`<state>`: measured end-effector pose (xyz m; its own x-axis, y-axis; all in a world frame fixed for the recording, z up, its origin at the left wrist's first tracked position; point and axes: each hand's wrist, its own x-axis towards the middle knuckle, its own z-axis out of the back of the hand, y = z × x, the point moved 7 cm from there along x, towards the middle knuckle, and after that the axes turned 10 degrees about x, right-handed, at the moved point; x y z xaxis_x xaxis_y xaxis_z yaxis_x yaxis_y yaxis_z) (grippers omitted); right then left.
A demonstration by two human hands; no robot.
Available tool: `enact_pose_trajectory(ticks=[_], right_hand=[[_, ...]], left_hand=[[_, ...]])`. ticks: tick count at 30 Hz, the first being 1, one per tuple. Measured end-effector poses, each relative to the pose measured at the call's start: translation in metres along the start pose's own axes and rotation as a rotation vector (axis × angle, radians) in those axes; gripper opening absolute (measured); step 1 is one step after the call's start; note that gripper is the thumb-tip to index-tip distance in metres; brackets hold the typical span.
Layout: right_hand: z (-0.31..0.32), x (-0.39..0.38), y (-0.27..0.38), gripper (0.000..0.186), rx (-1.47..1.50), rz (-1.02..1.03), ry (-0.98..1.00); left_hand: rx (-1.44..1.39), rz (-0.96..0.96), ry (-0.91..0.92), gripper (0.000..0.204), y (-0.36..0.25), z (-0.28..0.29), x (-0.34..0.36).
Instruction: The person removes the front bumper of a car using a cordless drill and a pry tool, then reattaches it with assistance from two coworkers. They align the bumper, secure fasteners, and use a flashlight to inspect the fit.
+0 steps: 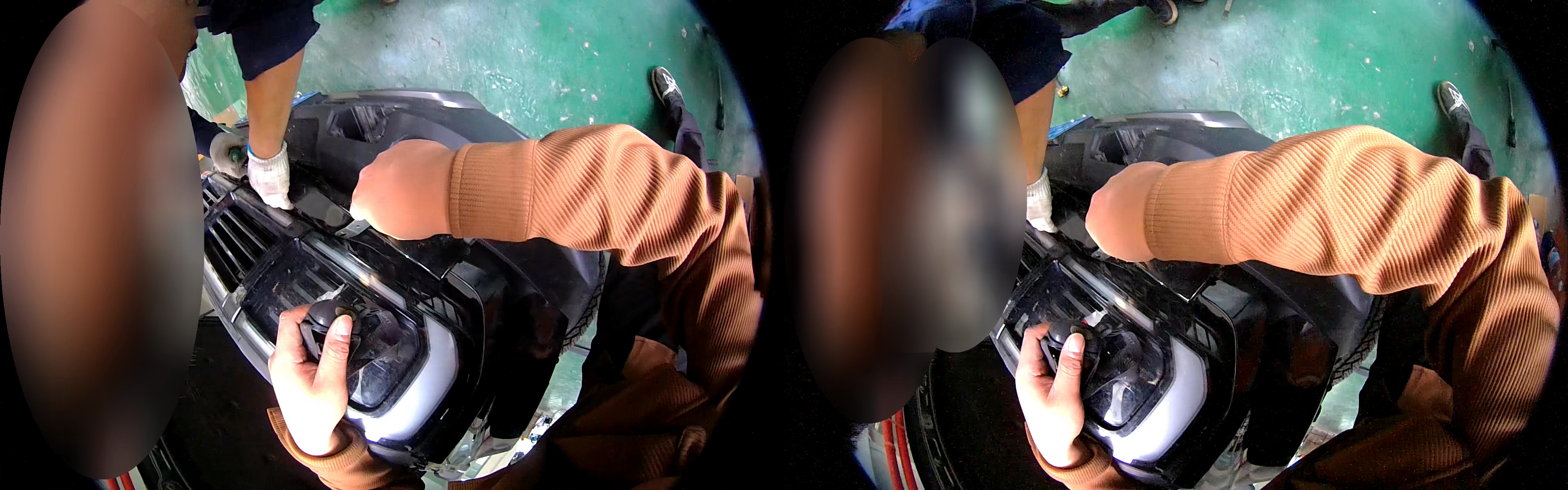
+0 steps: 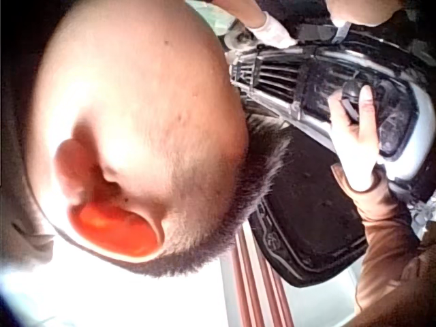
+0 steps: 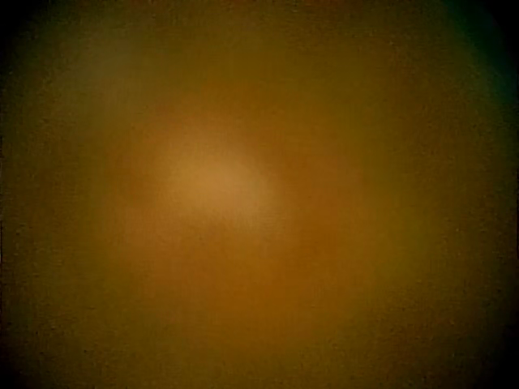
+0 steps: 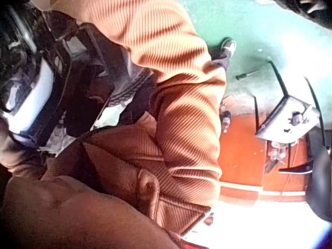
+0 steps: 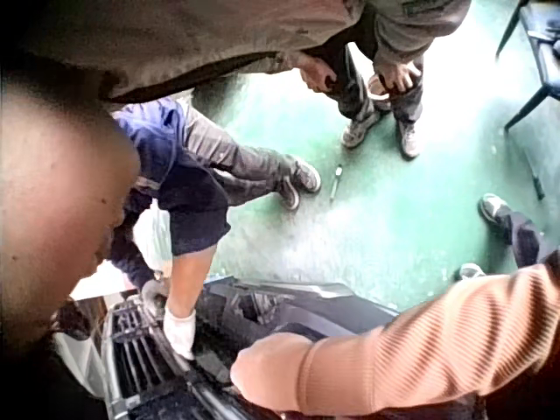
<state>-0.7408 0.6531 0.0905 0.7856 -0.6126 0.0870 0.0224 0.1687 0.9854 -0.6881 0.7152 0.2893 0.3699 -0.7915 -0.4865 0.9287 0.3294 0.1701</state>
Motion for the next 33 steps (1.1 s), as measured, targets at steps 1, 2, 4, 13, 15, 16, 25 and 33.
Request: enact_pose_trajectory(ticks=[1, 2, 4, 13, 15, 16, 25, 33], right_hand=[[0.001, 0.001, 0.0, 0.02, -0.009, -0.013, 0.008], [0.002, 0.002, 0.001, 0.019, -0.012, -0.013, 0.024], [0.007, 0.004, 0.004, 0.017, -0.03, 0.019, 0.021], [0.016, 0.015, 0.002, 0.018, -0.079, -0.008, 0.106], [0.023, 0.009, -0.005, 0.02, 0.009, 0.027, -0.015], [0.025, 0.004, -0.012, 0.021, 0.046, 0.028, -0.056], [0.002, -0.086, -0.104, 0.014, 0.836, -0.221, -0.273], [-0.059, -0.092, -0.08, 0.048, 0.869, -0.256, -0.231]], left_hand=[[-0.008, 0.022, 0.022, 0.015, 0.001, -0.001, -0.001], [-0.001, 0.017, 0.022, 0.015, -0.001, 0.0, -0.001], [0.015, 0.006, 0.024, 0.016, -0.003, 0.0, -0.001], [-0.022, -0.046, -0.021, 0.028, -0.001, 0.001, 0.001], [-0.01, -0.036, -0.009, 0.029, 0.0, 0.001, 0.001], [-0.017, -0.031, -0.003, 0.029, 0.0, 0.001, 0.001], [0.115, 0.032, 0.045, 0.028, -0.006, -0.006, 0.002], [0.19, -0.009, 0.101, 0.032, -0.014, -0.009, 0.007]])
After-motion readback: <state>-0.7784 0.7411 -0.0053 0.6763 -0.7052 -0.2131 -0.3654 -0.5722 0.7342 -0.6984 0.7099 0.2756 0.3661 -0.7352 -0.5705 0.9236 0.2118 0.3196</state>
